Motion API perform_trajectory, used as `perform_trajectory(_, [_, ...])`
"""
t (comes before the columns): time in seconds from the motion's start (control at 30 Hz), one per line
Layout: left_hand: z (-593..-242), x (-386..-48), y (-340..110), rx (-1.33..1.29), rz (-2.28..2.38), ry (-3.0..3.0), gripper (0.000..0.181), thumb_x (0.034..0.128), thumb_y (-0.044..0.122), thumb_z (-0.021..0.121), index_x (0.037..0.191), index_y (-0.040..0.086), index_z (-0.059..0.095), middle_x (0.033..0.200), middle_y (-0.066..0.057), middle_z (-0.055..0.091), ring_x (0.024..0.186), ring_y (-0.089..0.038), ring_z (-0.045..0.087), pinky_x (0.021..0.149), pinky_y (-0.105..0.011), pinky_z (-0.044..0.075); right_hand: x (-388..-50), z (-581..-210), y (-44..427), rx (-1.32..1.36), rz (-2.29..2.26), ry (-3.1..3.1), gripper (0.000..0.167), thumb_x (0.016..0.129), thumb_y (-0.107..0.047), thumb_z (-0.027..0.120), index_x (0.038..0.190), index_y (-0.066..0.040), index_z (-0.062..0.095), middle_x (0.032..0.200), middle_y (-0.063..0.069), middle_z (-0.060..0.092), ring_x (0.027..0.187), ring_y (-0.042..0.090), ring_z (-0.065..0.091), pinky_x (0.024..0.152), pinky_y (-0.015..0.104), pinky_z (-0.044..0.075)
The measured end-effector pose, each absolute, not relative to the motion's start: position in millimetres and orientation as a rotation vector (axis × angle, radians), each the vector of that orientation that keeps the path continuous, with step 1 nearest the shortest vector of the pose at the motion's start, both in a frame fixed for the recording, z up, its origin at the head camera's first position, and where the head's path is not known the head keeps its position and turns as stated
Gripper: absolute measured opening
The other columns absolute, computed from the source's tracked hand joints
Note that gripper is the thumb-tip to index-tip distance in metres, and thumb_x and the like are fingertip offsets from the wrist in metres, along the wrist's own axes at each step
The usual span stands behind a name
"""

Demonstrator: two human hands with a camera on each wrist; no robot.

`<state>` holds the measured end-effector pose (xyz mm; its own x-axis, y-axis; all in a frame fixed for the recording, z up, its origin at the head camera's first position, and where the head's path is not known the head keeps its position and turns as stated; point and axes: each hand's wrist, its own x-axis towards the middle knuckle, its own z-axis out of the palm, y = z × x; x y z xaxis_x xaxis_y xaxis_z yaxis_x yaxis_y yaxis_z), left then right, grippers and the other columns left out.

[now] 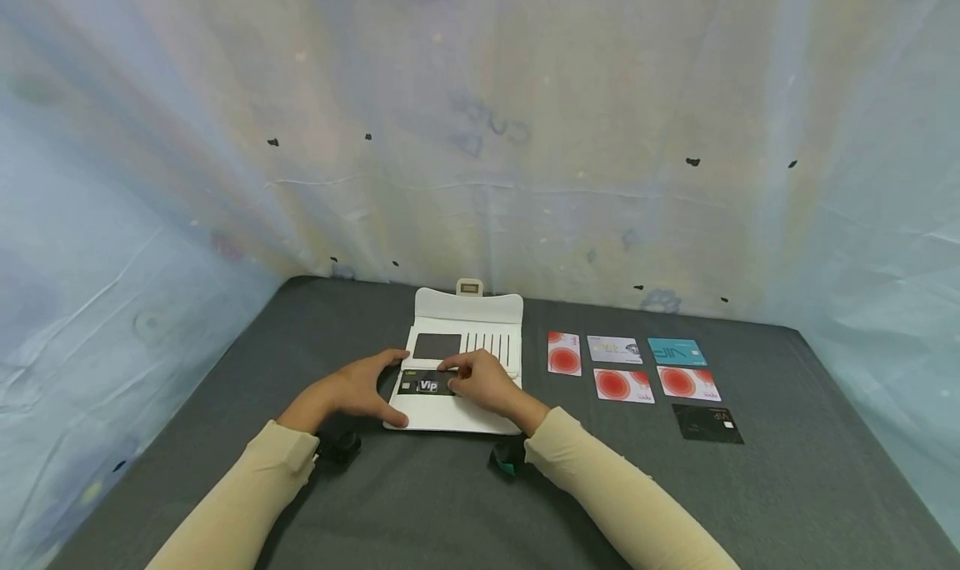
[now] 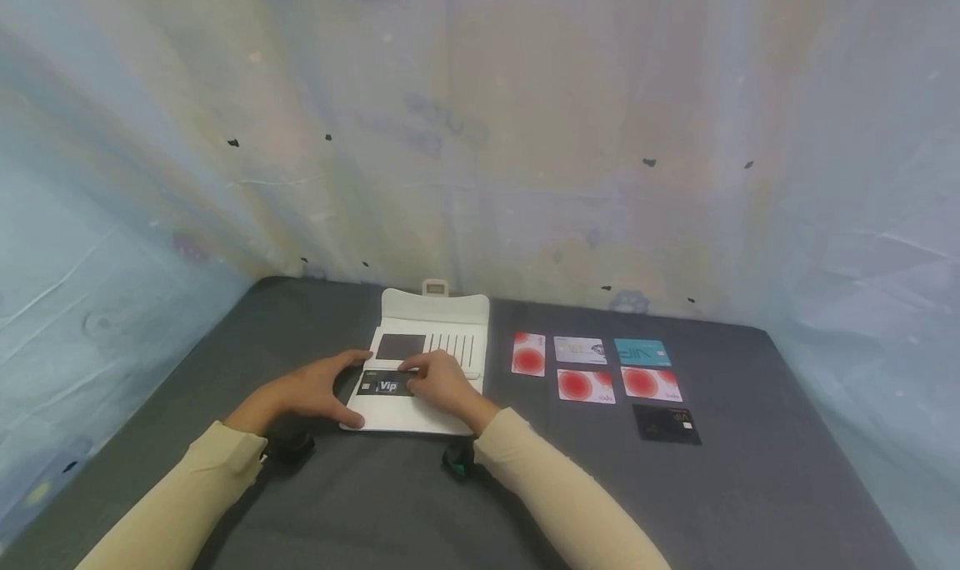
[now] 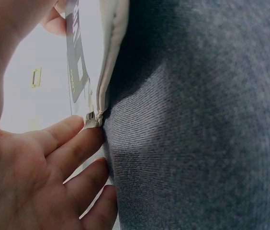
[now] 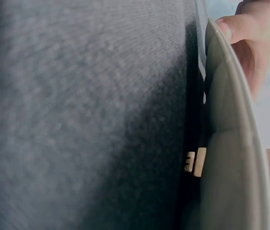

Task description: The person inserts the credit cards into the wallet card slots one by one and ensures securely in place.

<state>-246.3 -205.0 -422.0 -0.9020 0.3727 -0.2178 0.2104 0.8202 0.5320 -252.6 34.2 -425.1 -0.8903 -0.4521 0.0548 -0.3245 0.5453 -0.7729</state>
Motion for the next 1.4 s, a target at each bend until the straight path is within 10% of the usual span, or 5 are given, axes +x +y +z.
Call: perform_trajectory(1.4, [-418.6, -245.3, -205.4, 0.477, 0.722, 2.677, 0.110, 0.0608, 0.055, 0.085, 0.149, 0.013, 0.034, 0.148, -0.015, 0.041, 0.133, -0.037, 0.043, 0.101, -0.057, 0.040, -253.6, -425.5, 38.1, -0.800, -1.315, 2.527, 0.026, 0.084, 0.003, 0.062, 0.108, -0.003, 0.072, 0.070, 0.006, 0.061, 0.059, 0.008, 0.046, 0.055, 0.020, 0.037])
